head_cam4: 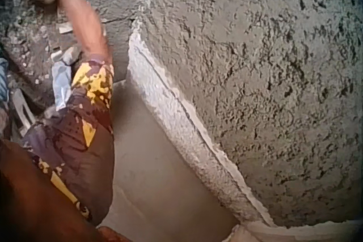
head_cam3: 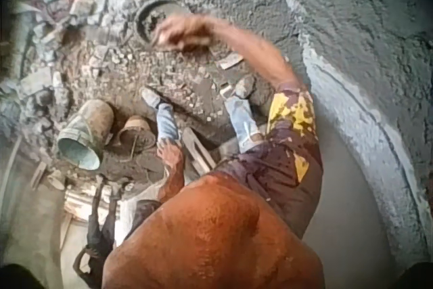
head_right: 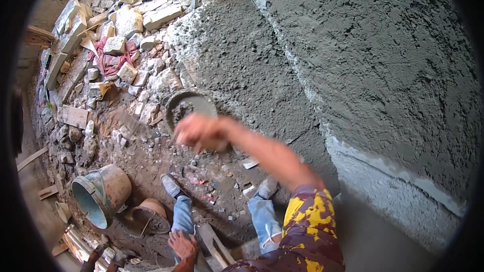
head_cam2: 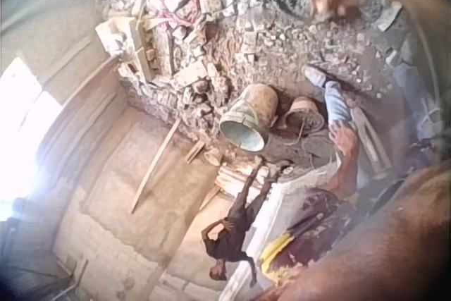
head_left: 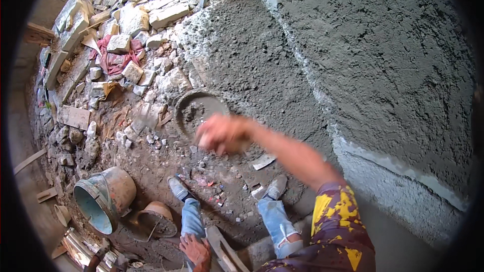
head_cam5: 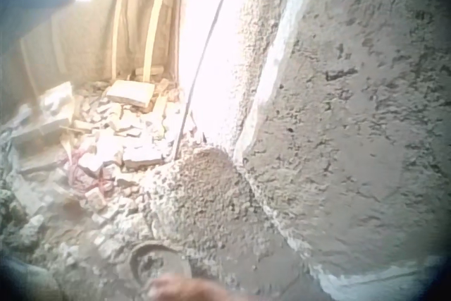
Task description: The person scoops water from a bucket using a cup, pours it into a container of mortar, and mixes it with a trowel. They then scoop the mortar from the container and apply it onto the wall with the trowel.
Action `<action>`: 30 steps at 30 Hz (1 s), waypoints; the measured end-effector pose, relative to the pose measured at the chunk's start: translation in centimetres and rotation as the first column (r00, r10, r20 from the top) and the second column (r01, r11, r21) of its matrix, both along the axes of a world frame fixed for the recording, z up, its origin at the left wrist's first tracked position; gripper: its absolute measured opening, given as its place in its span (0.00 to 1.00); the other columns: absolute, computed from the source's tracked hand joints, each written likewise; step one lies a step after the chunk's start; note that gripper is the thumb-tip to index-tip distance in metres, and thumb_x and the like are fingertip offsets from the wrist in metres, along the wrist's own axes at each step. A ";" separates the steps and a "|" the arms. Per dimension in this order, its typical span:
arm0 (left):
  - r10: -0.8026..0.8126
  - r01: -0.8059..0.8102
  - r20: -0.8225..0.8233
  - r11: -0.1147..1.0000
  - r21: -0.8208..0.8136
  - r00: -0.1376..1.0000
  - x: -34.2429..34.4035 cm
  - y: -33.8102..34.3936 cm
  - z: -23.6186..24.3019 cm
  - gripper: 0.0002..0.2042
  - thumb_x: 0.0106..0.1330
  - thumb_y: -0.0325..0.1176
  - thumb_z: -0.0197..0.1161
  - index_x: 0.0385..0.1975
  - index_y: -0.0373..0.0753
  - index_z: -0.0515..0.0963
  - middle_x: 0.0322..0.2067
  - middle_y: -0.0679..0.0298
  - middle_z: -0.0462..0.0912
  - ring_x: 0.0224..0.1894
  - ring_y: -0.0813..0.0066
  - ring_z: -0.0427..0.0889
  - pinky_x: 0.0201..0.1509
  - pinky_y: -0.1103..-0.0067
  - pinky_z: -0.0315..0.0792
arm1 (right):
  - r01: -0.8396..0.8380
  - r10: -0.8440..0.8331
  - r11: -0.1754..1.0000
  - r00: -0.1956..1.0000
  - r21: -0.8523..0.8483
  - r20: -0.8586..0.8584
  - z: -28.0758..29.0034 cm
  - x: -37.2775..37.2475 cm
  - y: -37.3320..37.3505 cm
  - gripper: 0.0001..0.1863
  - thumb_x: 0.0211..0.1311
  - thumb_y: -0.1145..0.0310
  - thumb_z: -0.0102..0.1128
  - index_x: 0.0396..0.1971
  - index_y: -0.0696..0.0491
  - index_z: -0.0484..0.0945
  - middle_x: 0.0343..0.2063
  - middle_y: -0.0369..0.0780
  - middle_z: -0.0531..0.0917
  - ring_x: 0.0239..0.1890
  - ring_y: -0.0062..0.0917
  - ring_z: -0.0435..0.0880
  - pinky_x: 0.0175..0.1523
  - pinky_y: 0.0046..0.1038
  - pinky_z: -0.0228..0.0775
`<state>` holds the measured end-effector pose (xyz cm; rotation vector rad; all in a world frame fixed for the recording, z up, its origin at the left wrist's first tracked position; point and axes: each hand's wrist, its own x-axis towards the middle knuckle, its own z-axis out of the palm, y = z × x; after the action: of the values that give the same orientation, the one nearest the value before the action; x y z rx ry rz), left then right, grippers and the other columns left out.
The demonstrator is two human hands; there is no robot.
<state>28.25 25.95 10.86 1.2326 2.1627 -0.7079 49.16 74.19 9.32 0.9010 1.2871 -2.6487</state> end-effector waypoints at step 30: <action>0.027 -0.032 0.055 0.996 0.084 0.998 -9.0 2.0 0.9 0.26 0.55 0.47 0.61 0.52 0.39 0.76 0.60 0.54 0.70 0.66 0.52 0.62 0.69 0.59 0.52 | -0.376 -0.330 0.639 0.654 0.671 0.681 -20.4 -5.1 -13.3 0.14 0.56 0.63 0.58 0.37 0.55 0.80 0.33 0.52 0.84 0.40 0.50 0.83 0.45 0.45 0.75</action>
<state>19.23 27.94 11.81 1.2457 2.1816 -0.5689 44.05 60.93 -11.10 1.7872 2.0621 -1.1669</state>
